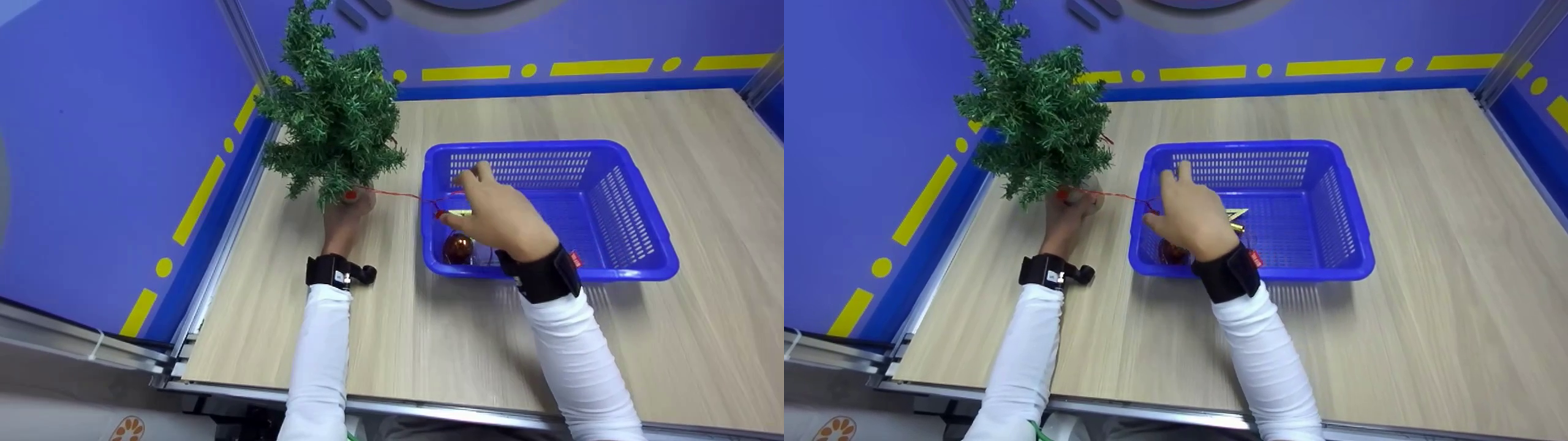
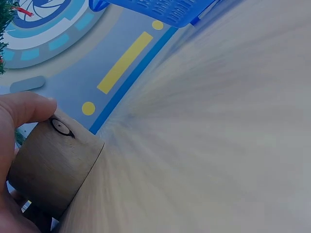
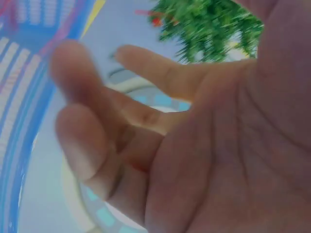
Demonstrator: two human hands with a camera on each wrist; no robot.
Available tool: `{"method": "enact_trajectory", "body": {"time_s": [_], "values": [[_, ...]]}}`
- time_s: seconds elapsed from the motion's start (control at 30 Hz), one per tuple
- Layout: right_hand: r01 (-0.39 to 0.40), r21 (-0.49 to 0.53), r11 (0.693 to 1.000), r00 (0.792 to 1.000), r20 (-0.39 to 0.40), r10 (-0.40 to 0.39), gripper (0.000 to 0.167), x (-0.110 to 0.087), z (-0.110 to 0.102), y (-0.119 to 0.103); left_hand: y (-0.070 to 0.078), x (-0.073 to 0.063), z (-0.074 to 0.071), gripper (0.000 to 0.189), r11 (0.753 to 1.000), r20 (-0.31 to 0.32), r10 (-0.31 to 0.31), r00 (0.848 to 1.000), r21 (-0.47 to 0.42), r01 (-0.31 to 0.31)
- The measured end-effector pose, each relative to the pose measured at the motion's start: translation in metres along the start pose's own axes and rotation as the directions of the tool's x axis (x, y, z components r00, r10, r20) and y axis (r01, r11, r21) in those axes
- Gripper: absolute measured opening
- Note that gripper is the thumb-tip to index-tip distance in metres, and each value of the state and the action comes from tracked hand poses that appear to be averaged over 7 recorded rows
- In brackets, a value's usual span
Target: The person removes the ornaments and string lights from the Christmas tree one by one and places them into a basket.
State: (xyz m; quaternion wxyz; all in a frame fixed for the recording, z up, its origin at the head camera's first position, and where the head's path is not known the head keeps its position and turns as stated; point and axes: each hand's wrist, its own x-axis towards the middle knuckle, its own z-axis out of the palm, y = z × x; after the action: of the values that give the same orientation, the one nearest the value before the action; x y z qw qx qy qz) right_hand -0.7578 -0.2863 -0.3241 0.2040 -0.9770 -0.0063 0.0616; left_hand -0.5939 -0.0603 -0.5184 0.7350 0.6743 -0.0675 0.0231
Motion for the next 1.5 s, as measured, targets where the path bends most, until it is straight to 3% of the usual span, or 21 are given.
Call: {"method": "enact_trajectory", "body": {"time_s": [0.1, 0.23, 0.47, 0.6, 0.77, 0.9, 0.97, 1.0, 1.07, 1.1, 1.2, 1.3, 1.5], "values": [[0.101, -0.026, 0.995, 0.995, -0.022, -0.102, 0.061, 0.004, 0.007, -0.009, 0.0, 0.002, -0.001, 0.026, 0.999, 0.005, 0.019, 1.0, 0.028, -0.02], [0.227, -0.044, 0.973, 0.974, -0.021, -0.228, 0.064, 0.009, 0.017, -0.018, 0.001, 0.0, -0.003, 0.03, 0.998, -0.013, -0.01, 1.0, 0.063, 0.011], [0.32, 0.03, 0.947, 0.947, 0.004, -0.32, 0.067, 0.012, 0.024, -0.025, 0.001, -0.003, -0.003, 0.029, 0.996, -0.028, -0.062, 0.998, 0.058, 0.063], [0.381, 0.107, 0.918, 0.922, -0.125, -0.368, 0.061, 0.017, 0.021, -0.021, 0.001, -0.005, -0.002, 0.04, 0.993, -0.027, -0.09, 0.996, 0.072, 0.092], [0.417, 0.172, 0.893, 0.87, -0.362, -0.336, 0.046, 0.025, 0.014, -0.011, 0.001, -0.006, -0.002, 0.05, 0.985, -0.013, -0.109, 0.994, 0.134, 0.11], [0.459, 0.114, 0.881, 0.795, -0.497, -0.349, 0.034, 0.032, 0.013, -0.01, 0.002, -0.005, -0.003, 0.057, 0.982, -0.029, -0.115, 0.993, 0.149, 0.118], [0.484, 0.067, 0.872, 0.756, -0.533, -0.379, 0.029, 0.035, 0.014, -0.012, 0.003, -0.005, -0.003, 0.054, 0.983, -0.025, -0.114, 0.993, 0.143, 0.116], [0.494, 0.046, 0.868, 0.747, -0.534, -0.396, 0.027, 0.036, 0.015, -0.013, 0.003, -0.005, -0.003, 0.053, 0.982, -0.023, -0.114, 0.993, 0.147, 0.116], [0.505, 0.019, 0.863, 0.747, -0.51, -0.426, 0.025, 0.039, 0.018, -0.015, 0.003, -0.005, -0.003, 0.049, 0.983, -0.021, -0.112, 0.993, 0.14, 0.114], [0.503, 0.008, 0.864, 0.759, -0.483, -0.437, 0.025, 0.04, 0.02, -0.016, 0.003, -0.005, -0.002, 0.048, 0.983, -0.024, -0.115, 0.993, 0.143, 0.118], [0.474, -0.009, 0.881, 0.815, -0.373, -0.442, 0.026, 0.042, 0.024, -0.017, 0.002, -0.006, -0.002, 0.048, 0.984, -0.035, -0.129, 0.991, 0.123, 0.132], [0.444, -0.023, 0.896, 0.852, -0.297, -0.431, 0.027, 0.042, 0.026, -0.016, 0.001, -0.007, -0.001, 0.051, 0.985, -0.034, -0.142, 0.989, 0.099, 0.144], [0.44, -0.09, 0.894, 0.873, -0.193, -0.449, 0.036, 0.046, 0.031, -0.015, 0.004, -0.004, 0.001, 0.058, 0.981, -0.047, -0.119, 0.992, 0.15, 0.125]]}}
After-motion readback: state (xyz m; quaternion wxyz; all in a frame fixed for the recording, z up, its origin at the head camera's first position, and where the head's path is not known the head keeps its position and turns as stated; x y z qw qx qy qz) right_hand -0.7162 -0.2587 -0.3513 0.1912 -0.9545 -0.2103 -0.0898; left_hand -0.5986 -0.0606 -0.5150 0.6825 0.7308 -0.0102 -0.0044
